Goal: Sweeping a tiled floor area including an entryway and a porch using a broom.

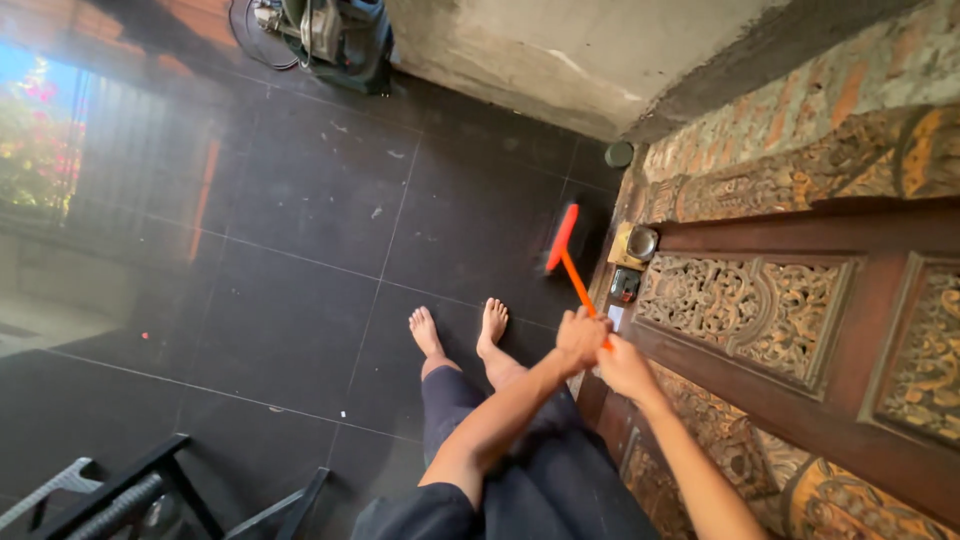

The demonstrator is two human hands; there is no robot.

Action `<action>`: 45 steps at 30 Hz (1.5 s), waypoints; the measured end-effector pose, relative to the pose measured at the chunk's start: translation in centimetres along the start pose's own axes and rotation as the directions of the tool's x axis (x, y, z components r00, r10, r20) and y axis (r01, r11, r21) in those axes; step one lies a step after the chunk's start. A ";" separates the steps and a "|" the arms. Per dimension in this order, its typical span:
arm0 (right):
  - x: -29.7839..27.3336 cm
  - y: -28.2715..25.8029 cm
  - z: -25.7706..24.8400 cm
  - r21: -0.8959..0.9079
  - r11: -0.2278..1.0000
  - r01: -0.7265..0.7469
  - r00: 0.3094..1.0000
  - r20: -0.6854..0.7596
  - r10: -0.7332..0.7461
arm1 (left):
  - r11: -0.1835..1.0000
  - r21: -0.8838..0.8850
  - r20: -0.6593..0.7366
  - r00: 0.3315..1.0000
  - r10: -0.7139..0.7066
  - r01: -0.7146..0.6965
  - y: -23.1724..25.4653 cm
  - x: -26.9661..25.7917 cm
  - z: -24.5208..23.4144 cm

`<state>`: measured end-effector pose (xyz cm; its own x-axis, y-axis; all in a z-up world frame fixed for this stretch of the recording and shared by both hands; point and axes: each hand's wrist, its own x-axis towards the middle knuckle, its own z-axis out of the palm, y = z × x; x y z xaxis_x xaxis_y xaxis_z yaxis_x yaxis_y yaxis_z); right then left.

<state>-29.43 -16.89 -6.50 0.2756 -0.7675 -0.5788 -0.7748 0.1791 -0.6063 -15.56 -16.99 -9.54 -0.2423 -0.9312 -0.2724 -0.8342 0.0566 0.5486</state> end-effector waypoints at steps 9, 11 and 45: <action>6.3 -10.5 11.3 -0.059 0.967 0.247 0.948 0.221 -0.229 | 0.898 -0.146 -0.007 0.908 -0.420 0.414 -16.0 -6.8 -1.4; 6.4 -10.5 12.7 0.074 0.956 0.283 0.935 0.199 -0.292 | 0.894 -0.051 0.024 0.896 -0.444 0.445 -16.8 -8.1 -3.3; 9.4 -28.7 20.9 -0.058 0.988 0.147 0.979 0.150 -0.136 | 0.875 -0.268 -0.195 0.867 -0.458 0.403 -32.2 -14.0 -13.5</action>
<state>7.27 -16.34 -5.99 0.4611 -0.6833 -0.5661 -0.7577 0.0287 -0.6519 21.40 -10.63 -12.70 0.2690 -0.9036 -0.3335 -0.6952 -0.4218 0.5821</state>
